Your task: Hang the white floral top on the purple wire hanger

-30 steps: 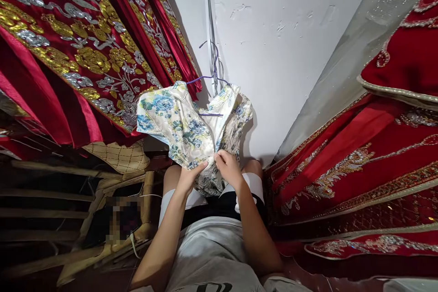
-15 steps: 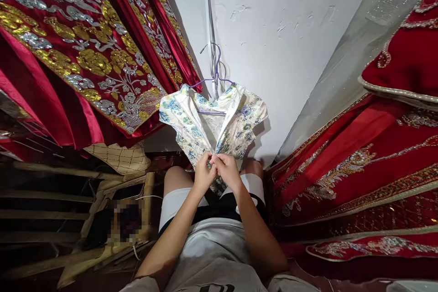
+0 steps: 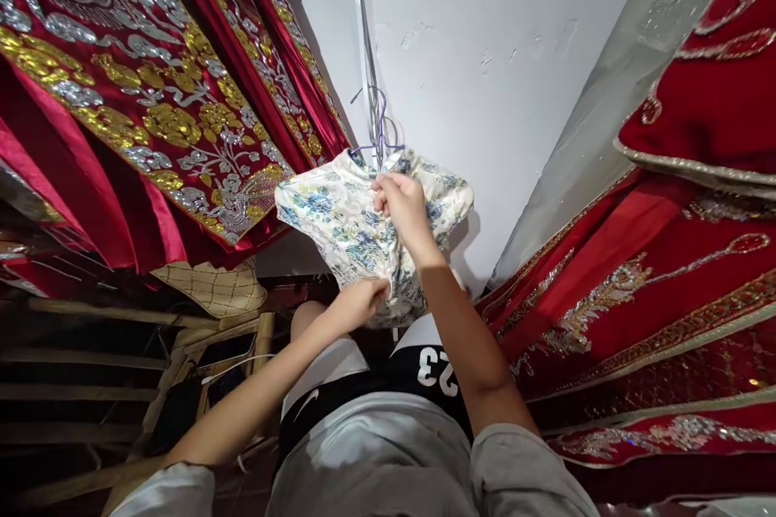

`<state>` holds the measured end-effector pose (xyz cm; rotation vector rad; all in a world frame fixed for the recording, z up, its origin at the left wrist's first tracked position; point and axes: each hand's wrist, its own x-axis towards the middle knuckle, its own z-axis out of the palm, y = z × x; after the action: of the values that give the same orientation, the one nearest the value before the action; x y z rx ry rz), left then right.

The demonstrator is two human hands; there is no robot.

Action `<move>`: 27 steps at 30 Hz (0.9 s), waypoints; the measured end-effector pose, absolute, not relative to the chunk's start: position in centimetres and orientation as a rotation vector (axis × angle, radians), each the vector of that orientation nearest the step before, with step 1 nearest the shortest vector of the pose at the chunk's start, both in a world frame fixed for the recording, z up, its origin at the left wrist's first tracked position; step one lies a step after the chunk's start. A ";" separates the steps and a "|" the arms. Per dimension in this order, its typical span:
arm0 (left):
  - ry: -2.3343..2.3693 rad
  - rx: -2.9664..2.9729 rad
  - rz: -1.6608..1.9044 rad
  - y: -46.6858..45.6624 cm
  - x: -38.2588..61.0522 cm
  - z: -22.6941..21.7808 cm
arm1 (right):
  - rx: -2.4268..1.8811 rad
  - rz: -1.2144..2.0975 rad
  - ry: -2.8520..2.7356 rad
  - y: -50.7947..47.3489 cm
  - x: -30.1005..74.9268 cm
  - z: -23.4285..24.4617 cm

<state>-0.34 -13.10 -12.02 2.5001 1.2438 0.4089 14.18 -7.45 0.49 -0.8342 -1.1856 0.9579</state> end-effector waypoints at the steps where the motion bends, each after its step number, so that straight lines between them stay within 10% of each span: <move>1: 1.138 2.449 0.612 -12.4 -0.7 -10.7 | -0.829 0.938 -1.225 -7.9 14.2 0.3; 5: 0.960 2.209 1.525 -9.3 -1.4 -4.6 | -0.861 0.885 -1.320 -9.0 14.4 -0.6; 17: 0.896 1.557 2.158 -4.5 -4.7 1.7 | -1.001 1.015 -1.280 -8.4 14.3 -7.8; 27: 0.921 0.544 1.851 -4.7 -8.4 -9.5 | -0.937 1.332 -0.998 -14.9 13.0 -12.0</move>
<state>-8.41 -4.70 -9.48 0.5442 0.9215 1.8509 13.02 -14.92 -11.96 -0.9368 -0.9977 1.3318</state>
